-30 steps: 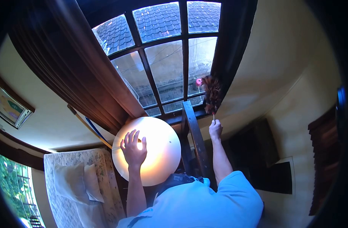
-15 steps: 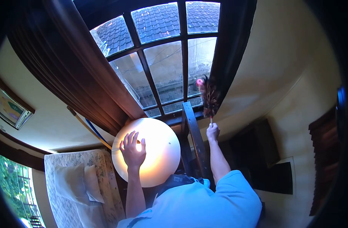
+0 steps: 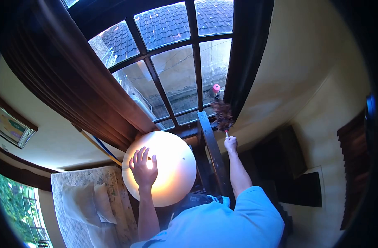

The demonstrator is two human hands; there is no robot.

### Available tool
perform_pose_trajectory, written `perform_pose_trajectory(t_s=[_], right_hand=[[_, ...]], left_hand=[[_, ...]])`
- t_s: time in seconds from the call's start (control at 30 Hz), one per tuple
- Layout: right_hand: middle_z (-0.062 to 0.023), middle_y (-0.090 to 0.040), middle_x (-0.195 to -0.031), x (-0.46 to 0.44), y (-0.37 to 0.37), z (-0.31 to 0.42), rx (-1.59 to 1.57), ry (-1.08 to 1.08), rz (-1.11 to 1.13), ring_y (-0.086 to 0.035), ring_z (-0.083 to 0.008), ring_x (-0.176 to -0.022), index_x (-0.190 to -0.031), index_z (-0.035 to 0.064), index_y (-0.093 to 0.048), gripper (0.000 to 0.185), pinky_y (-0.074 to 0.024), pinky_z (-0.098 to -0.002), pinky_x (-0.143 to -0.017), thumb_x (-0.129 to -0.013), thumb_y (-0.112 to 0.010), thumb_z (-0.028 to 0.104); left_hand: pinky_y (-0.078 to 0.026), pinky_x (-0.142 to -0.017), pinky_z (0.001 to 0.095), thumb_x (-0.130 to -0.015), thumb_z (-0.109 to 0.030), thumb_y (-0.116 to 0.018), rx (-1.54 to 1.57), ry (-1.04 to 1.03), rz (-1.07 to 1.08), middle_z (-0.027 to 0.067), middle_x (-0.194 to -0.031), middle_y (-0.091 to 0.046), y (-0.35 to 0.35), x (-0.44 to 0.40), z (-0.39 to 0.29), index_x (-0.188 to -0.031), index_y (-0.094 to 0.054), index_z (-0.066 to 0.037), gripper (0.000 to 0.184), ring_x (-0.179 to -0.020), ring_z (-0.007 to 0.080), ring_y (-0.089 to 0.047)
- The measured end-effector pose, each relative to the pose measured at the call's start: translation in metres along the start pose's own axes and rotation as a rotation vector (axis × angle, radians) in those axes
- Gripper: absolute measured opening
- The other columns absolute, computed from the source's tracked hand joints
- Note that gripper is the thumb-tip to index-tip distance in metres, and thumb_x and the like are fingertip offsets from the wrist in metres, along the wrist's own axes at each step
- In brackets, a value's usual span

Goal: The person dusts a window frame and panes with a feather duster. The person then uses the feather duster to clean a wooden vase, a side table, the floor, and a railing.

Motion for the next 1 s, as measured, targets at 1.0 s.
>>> perform_pose_trajectory(t_s=[1.0], right_hand=[[-0.0158,-0.067,-0.07,-0.003,0.054,0.018,-0.146,0.097,0.061,-0.066,-0.0271,-0.066,-0.083,-0.0002,-0.071,0.022,-0.0486,-0.0408,-0.063,-0.091,-0.065,0.02]], left_hand=[[-0.023,-0.118,0.05,-0.094,-0.035,-0.061,0.002,0.008,0.005,0.0022,-0.141,-0.055,0.001,-0.002,0.0,-0.13,-0.062,-0.015,0.041,-0.138,0.024,-0.042]])
Point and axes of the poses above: each hand's wrist, its own x-axis away from the middle knuckle, its own y-axis out of the back of the hand, z = x × y, the point moved 8 cm from there along -x, towards the middle knuckle
